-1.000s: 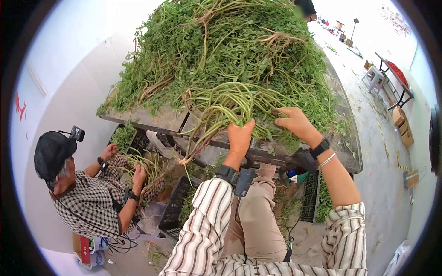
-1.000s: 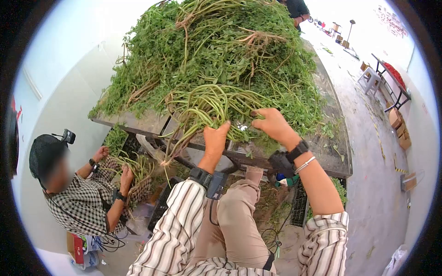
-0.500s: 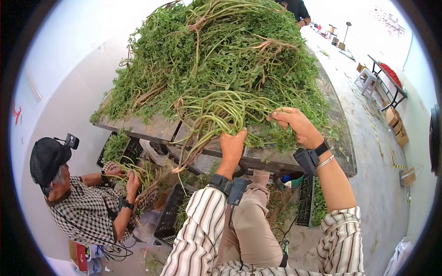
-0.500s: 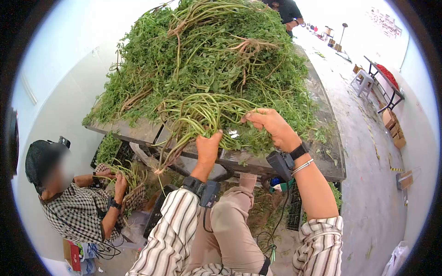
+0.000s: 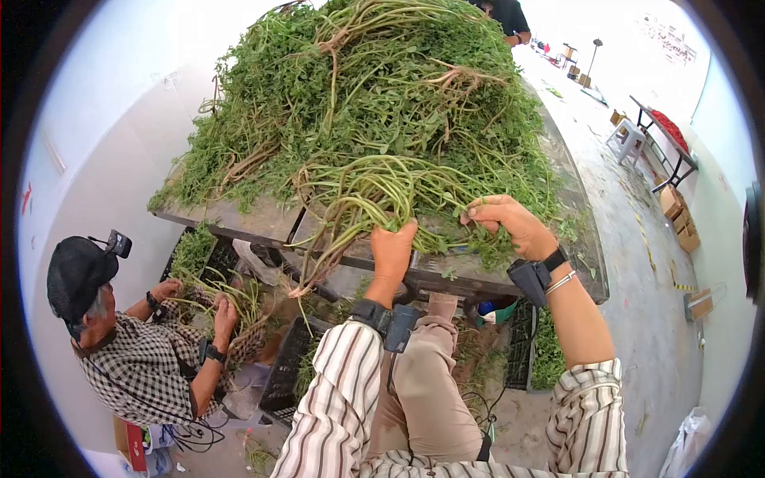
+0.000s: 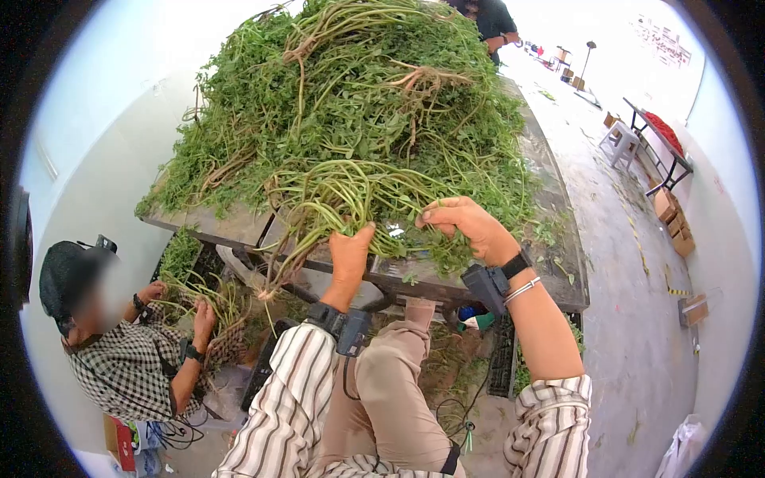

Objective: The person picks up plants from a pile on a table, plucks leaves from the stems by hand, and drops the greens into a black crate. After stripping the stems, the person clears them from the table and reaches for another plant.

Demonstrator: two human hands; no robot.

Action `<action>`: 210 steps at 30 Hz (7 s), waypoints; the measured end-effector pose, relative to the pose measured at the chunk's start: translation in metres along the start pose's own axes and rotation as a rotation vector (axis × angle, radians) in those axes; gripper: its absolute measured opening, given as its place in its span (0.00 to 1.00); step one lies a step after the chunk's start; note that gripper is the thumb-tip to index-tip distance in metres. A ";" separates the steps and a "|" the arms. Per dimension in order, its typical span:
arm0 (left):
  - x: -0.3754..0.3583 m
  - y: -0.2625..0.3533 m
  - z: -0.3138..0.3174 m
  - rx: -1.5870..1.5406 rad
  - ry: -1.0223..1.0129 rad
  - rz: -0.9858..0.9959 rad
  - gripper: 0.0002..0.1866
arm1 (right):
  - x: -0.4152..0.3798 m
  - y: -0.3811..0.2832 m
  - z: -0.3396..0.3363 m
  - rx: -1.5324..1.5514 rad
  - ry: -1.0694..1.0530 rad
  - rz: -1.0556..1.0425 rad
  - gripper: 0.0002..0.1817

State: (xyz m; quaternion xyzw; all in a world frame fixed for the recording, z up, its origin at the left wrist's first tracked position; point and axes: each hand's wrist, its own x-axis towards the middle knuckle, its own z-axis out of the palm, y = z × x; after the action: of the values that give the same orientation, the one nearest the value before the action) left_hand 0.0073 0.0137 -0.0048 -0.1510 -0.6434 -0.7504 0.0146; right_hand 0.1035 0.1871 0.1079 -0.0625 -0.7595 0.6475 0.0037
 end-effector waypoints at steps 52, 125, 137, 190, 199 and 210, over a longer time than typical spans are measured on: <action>0.002 0.000 0.004 0.188 0.219 -0.063 0.19 | -0.277 0.224 -0.029 0.703 0.939 -0.027 0.10; 0.005 0.009 0.008 0.008 0.060 0.083 0.13 | 0.002 0.031 0.016 -0.511 0.171 -0.437 0.14; -0.002 0.013 0.002 0.066 0.042 0.022 0.09 | 0.034 0.036 0.049 -0.666 0.236 -0.323 0.20; -0.009 0.030 0.020 -0.137 0.207 -0.289 0.22 | -0.015 0.076 -0.007 -0.808 0.474 -0.479 0.10; -0.006 0.012 0.021 -0.170 0.216 -0.211 0.21 | 0.008 0.081 -0.053 -1.086 0.486 -0.352 0.17; -0.004 0.006 0.021 -0.111 0.201 -0.264 0.23 | 0.024 0.080 -0.071 -1.024 0.505 -0.251 0.17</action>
State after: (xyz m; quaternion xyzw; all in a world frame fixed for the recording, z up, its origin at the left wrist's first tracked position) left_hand 0.0171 0.0322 0.0029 0.0099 -0.6104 -0.7915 -0.0283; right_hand 0.0932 0.2720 0.0389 -0.1181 -0.9529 0.1578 0.2306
